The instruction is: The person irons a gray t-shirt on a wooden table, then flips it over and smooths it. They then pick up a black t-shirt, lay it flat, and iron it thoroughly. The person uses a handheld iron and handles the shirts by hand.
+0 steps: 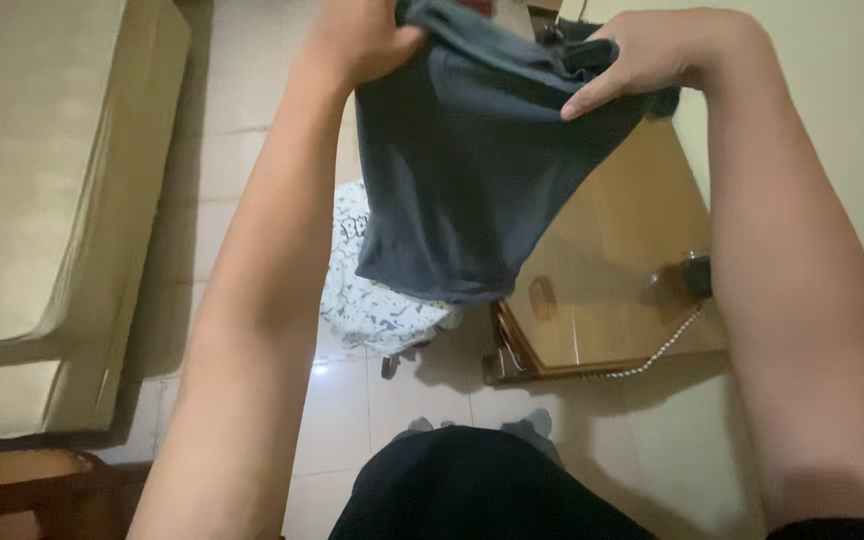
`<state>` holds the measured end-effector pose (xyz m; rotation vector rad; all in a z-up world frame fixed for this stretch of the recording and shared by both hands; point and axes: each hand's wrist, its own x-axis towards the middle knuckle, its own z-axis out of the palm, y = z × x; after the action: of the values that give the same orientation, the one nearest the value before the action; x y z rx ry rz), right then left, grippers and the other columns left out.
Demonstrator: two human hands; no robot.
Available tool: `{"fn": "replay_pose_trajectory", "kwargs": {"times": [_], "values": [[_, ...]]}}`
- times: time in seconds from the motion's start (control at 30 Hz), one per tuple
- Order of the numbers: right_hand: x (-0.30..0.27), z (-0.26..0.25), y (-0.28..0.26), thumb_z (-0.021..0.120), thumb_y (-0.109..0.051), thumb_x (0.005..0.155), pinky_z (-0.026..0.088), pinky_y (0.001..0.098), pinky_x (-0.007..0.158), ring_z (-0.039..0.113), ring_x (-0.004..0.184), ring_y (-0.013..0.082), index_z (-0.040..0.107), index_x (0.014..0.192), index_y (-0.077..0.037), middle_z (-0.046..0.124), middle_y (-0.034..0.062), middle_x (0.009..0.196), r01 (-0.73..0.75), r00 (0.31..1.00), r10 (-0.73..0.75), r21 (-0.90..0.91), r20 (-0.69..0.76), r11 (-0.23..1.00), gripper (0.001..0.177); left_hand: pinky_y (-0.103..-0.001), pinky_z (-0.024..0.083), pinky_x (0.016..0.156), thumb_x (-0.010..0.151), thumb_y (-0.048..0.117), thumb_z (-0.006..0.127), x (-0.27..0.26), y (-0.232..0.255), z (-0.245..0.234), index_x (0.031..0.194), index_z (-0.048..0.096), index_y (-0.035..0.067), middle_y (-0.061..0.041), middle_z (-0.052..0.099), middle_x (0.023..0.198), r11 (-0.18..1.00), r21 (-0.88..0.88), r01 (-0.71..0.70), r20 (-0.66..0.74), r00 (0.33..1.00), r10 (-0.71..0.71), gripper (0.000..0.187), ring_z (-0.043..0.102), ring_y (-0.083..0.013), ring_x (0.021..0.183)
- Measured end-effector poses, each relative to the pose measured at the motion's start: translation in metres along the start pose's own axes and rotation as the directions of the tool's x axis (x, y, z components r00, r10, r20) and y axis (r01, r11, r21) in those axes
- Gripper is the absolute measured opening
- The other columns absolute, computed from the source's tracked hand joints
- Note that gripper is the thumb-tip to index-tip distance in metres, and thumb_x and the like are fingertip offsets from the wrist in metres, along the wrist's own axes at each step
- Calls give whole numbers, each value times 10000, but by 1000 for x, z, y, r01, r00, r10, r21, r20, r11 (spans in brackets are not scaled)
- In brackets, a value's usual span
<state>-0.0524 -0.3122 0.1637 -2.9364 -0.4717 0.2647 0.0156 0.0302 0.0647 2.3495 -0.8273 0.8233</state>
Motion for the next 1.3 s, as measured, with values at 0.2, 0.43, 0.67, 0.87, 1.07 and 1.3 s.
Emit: {"fn": "replay_pose_trajectory", "kwargs": {"times": [0.2, 0.43, 0.67, 0.87, 1.07, 1.3], "values": [[6, -2, -44, 804, -184, 862, 595, 465, 752, 755, 843, 337, 791, 1149, -137, 771, 200, 986, -140, 984, 124, -120, -129, 983, 292, -509, 531, 742, 832, 263, 842, -18, 35, -70, 1012, 709, 30, -245, 714, 922, 999, -14, -50, 154, 987, 51, 322, 678, -431, 891], [39, 8, -62, 792, -96, 831, 578, 474, 794, 709, 927, 335, 724, 1165, -66, 740, 185, 1024, 44, 982, -62, -106, -179, 993, 342, -516, 543, 787, 829, -39, 613, -31, -17, -81, 1145, 668, 63, -246, 697, 1037, 962, 60, 266, 239, 932, -272, 337, 671, -437, 988], [83, 9, -34, 829, -223, 915, 544, 464, 831, 699, 897, 338, 760, 1133, -102, 724, 201, 979, 122, 930, -152, -108, -334, 987, 258, -530, 526, 849, 842, -20, 625, -56, -65, -89, 1122, 689, 58, -279, 700, 1020, 941, 100, 323, -14, 946, -323, 299, 655, -473, 1019], [127, 11, -18, 765, 56, 841, 535, 447, 774, 695, 884, 281, 761, 1146, -105, 733, 145, 993, 357, 809, -295, 27, -508, 934, 345, -542, 522, 862, 789, -58, 625, -47, -94, -82, 1069, 714, 36, -275, 705, 1019, 949, 171, 265, -183, 955, -234, 309, 651, -487, 1018], [203, 21, -7, 800, 26, 814, 568, 443, 786, 719, 916, 334, 773, 978, -67, 740, 160, 951, 366, 680, -374, -151, -630, 918, 190, -551, 527, 872, 830, -16, 627, -37, -153, -63, 1021, 716, 2, -287, 702, 1052, 846, 207, 492, -268, 860, -434, 212, 645, -495, 1001], [330, 39, -18, 801, -35, 777, 568, 429, 779, 732, 849, 314, 765, 1018, -63, 733, 183, 896, 258, 847, -174, 103, -502, 961, 245, -511, 608, 756, 938, 83, 525, 1, -200, -41, 1086, 655, -81, -280, 674, 1120, 372, -115, 921, -72, 366, -928, 256, 734, -461, 947]]}}
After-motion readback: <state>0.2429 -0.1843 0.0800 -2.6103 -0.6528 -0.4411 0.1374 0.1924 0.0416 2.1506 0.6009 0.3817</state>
